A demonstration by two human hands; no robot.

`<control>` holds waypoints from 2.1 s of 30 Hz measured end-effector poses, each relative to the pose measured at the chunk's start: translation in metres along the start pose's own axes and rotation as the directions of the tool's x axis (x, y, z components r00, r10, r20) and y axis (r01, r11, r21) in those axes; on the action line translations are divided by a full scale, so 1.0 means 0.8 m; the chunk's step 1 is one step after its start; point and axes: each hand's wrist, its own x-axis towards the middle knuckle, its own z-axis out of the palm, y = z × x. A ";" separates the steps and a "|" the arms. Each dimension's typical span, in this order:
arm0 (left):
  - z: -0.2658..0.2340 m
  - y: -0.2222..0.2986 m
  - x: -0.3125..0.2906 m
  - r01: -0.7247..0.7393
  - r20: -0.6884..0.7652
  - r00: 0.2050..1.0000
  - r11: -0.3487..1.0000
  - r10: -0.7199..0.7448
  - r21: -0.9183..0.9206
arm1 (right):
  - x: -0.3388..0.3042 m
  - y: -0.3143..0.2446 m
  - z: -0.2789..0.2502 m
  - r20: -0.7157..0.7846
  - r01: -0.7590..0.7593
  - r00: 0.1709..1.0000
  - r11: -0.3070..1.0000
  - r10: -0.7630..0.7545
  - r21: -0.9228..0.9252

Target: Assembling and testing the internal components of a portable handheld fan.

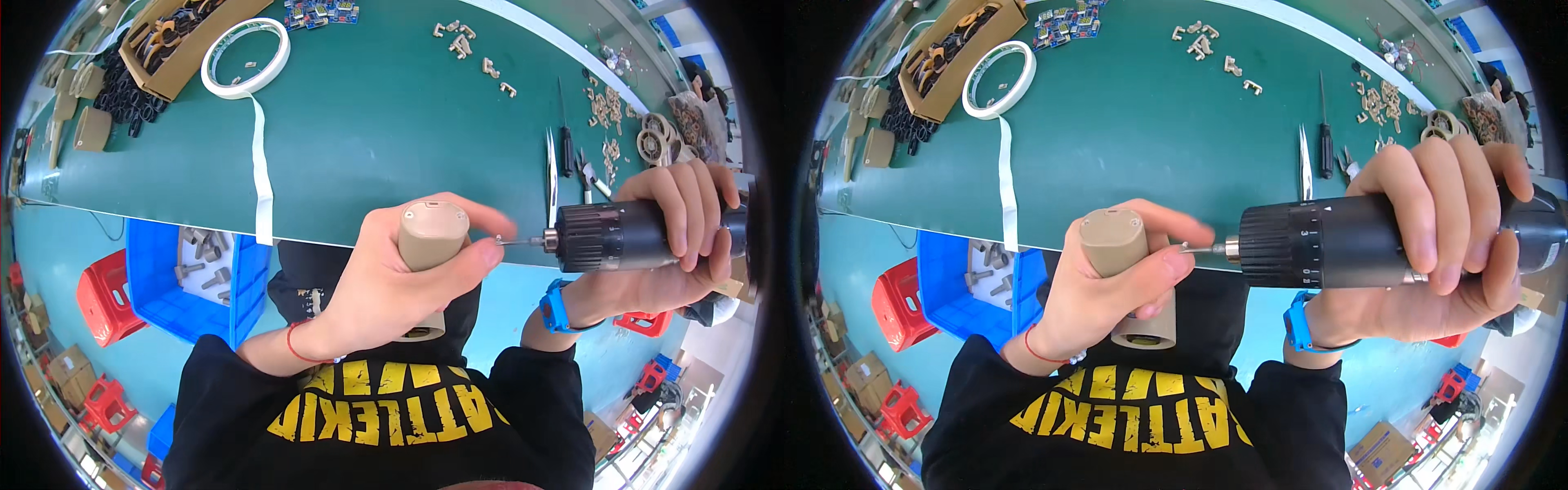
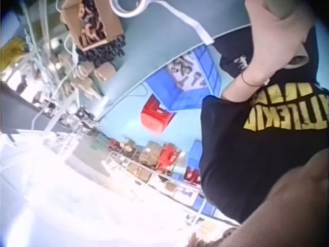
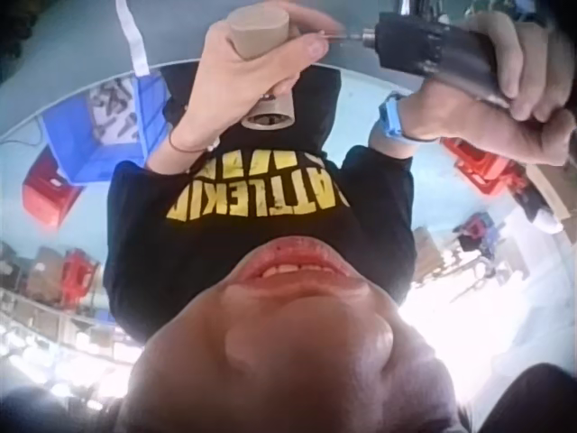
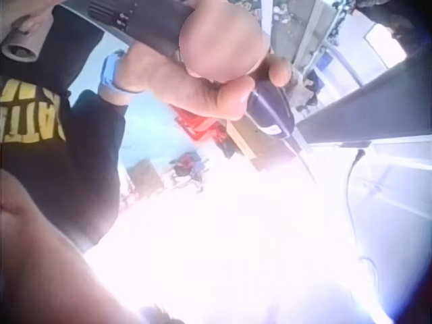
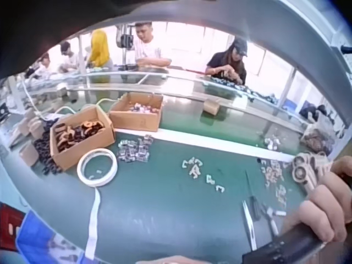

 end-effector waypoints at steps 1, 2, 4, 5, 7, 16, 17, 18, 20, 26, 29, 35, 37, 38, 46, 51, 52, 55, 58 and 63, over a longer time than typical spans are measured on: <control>0.001 -0.002 0.000 -0.042 0.014 0.999 0.999 0.041 0.013 | -0.001 -0.002 0.000 -0.009 -0.003 1.000 1.000 0.003 0.001; 0.002 -0.002 0.000 -0.036 0.015 0.999 0.999 0.035 0.017 | -0.002 -0.005 0.000 -0.017 -0.006 1.000 1.000 0.006 0.002; 0.004 0.001 -0.001 -0.067 -0.005 0.998 0.992 0.068 0.105 | -0.004 -0.008 0.000 -0.035 -0.004 0.999 1.000 0.004 0.007; 0.005 -0.002 0.000 -0.064 -0.004 0.998 0.992 0.064 0.109 | -0.005 -0.009 -0.001 -0.031 -0.010 0.999 1.000 0.010 0.004; 0.007 -0.012 0.001 -0.209 -0.026 0.976 0.965 0.216 0.160 | -0.008 -0.011 -0.003 -0.031 -0.012 0.999 1.000 0.012 0.003; 0.015 -0.009 -0.004 -0.171 -0.043 0.982 0.958 0.186 0.228 | -0.015 -0.021 -0.007 -0.014 0.012 1.000 0.997 -0.013 -0.080; 0.016 -0.010 -0.004 -0.170 -0.042 0.982 0.958 0.184 0.230 | -0.015 -0.021 -0.007 -0.011 0.009 1.000 0.996 -0.010 -0.093; 0.016 -0.011 -0.005 -0.185 -0.034 0.979 0.945 0.201 0.270 | -0.016 -0.022 -0.006 -0.008 0.006 1.000 0.994 -0.007 -0.107; 0.019 -0.008 -0.005 -0.198 -0.023 0.976 0.930 0.216 0.310 | -0.017 -0.027 -0.006 0.000 -0.002 1.000 0.994 0.002 -0.110; 0.016 -0.006 -0.005 -0.102 0.052 0.995 0.927 0.089 0.361 | -0.015 -0.054 -0.013 -0.016 -0.019 1.000 0.997 0.017 -0.080; 0.016 -0.012 -0.006 -0.186 0.107 0.982 0.863 0.153 0.470 | -0.022 -0.068 -0.019 -0.020 -0.023 1.000 0.998 0.021 -0.057; 0.018 -0.016 -0.005 -0.313 0.205 0.950 0.731 0.236 0.607 | -0.029 -0.086 -0.035 -0.033 -0.034 0.999 0.999 0.033 -0.018; 0.019 -0.017 -0.005 -0.335 0.216 0.942 0.699 0.256 0.632 | -0.027 -0.087 -0.041 -0.031 -0.039 0.999 0.999 0.039 -0.003; 0.019 -0.018 -0.005 -0.333 0.215 0.943 0.700 0.255 0.631 | -0.032 -0.107 -0.049 -0.029 -0.042 0.999 0.999 0.042 0.004; 0.022 -0.017 -0.005 -0.277 0.207 0.961 0.675 0.185 0.683 | -0.027 -0.047 -0.032 -0.020 -0.061 0.998 0.996 0.062 0.057; 0.022 -0.020 -0.003 -0.295 0.200 0.955 0.665 0.217 0.686 | -0.026 -0.042 -0.034 -0.013 -0.076 0.997 0.993 0.078 0.088; 0.023 -0.020 -0.003 -0.304 0.211 0.953 0.651 0.219 0.696 | -0.025 -0.039 -0.034 -0.012 -0.079 0.997 0.992 0.081 0.095; 0.024 -0.023 0.000 -0.282 0.186 0.959 0.645 0.214 0.710 | -0.025 -0.029 -0.032 -0.006 -0.085 0.996 0.990 0.086 0.114; 0.028 -0.023 -0.003 -0.275 0.195 0.961 0.634 0.195 0.723 | -0.027 -0.030 -0.033 0.006 -0.088 0.996 0.987 0.088 0.133; 0.026 -0.016 -0.004 -0.206 0.215 0.972 0.765 0.091 0.610 | -0.021 -0.053 -0.018 -0.006 -0.137 0.991 0.987 0.137 -0.083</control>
